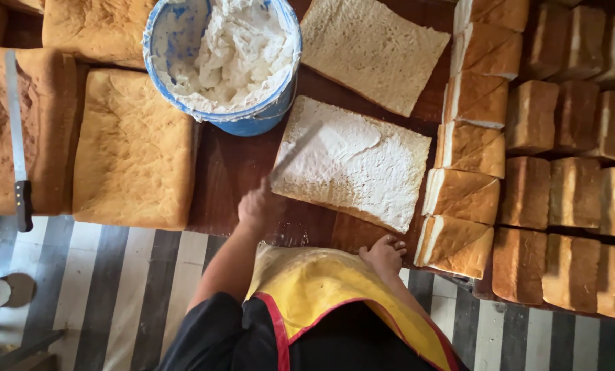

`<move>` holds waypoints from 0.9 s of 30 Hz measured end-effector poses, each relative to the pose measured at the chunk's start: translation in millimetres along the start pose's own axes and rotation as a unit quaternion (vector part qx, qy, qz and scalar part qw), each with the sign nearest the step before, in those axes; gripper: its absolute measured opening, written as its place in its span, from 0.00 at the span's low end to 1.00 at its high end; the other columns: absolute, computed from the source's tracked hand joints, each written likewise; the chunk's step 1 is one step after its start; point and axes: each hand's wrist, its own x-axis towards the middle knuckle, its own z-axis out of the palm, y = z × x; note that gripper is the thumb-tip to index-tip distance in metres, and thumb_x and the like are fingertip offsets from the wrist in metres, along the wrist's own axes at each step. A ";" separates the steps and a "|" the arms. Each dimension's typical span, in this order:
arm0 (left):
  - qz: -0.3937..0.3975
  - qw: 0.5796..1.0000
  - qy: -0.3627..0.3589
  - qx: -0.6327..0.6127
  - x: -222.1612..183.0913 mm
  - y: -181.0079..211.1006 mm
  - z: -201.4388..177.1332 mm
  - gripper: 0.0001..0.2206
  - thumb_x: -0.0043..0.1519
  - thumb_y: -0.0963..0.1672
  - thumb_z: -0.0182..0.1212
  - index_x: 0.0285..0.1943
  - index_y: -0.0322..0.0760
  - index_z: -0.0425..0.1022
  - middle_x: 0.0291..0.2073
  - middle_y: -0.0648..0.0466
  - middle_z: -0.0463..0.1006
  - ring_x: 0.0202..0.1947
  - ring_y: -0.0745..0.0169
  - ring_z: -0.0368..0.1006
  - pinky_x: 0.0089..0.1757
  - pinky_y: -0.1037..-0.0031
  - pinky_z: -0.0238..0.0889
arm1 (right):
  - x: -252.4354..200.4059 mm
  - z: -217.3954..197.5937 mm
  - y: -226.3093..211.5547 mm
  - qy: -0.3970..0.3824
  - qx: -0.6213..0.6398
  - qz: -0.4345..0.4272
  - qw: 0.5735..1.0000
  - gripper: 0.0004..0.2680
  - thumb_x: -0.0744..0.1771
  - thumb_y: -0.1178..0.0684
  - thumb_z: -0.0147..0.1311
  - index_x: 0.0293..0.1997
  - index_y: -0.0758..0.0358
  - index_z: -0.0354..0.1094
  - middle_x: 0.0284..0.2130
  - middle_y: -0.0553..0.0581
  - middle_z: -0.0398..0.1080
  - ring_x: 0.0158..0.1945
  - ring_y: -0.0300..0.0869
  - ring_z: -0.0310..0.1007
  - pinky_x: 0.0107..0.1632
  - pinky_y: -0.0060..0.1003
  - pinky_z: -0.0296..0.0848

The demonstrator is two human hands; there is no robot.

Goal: The person places a slice of bread on the worktable, scoops white cream filling from a bucket with a spatula, and spreads it evenly over the bread slice. They then place a second bread slice on top to assemble a sandwich and set it with the finished stack of sandwiches.

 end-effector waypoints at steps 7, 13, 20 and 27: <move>-0.065 0.996 0.058 -0.037 45.3 -11.0 1.2 0.29 0.66 0.44 0.51 0.79 0.42 0.51 0.45 0.37 0.81 0.45 0.35 0.79 0.45 0.53 0.73 | -7.6 -8.7 -3.5 -0.003 0.016 0.001 1.000 0.41 0.62 0.35 0.59 0.73 0.79 0.37 0.69 0.88 0.44 0.71 0.80 0.45 0.66 0.61 0.63; 0.011 0.997 0.075 -0.029 15.3 33.9 35.0 0.38 0.62 0.42 0.51 0.81 0.34 0.36 0.53 0.28 0.73 0.39 0.34 0.79 0.36 0.54 0.75 | -21.5 -27.6 -12.2 -0.017 0.019 0.009 1.000 0.40 0.62 0.34 0.57 0.73 0.77 0.39 0.69 0.86 0.45 0.72 0.79 0.44 0.67 0.60 0.62; 0.068 0.986 0.145 -0.038 21.7 14.7 56.7 0.36 0.61 0.42 0.51 0.80 0.34 0.40 0.52 0.31 0.73 0.37 0.33 0.78 0.35 0.52 0.73 | -20.1 -25.1 -12.6 -0.023 0.009 0.007 1.000 0.41 0.63 0.33 0.57 0.73 0.77 0.36 0.70 0.88 0.41 0.72 0.80 0.41 0.67 0.60 0.61; 0.038 0.997 0.058 0.017 34.1 17.1 13.1 0.33 0.64 0.42 0.47 0.81 0.38 0.41 0.49 0.35 0.76 0.42 0.39 0.79 0.40 0.56 0.74 | -19.7 -23.5 -12.8 -0.030 0.006 0.006 1.000 0.43 0.62 0.32 0.59 0.75 0.76 0.34 0.70 0.88 0.39 0.73 0.80 0.39 0.69 0.61 0.59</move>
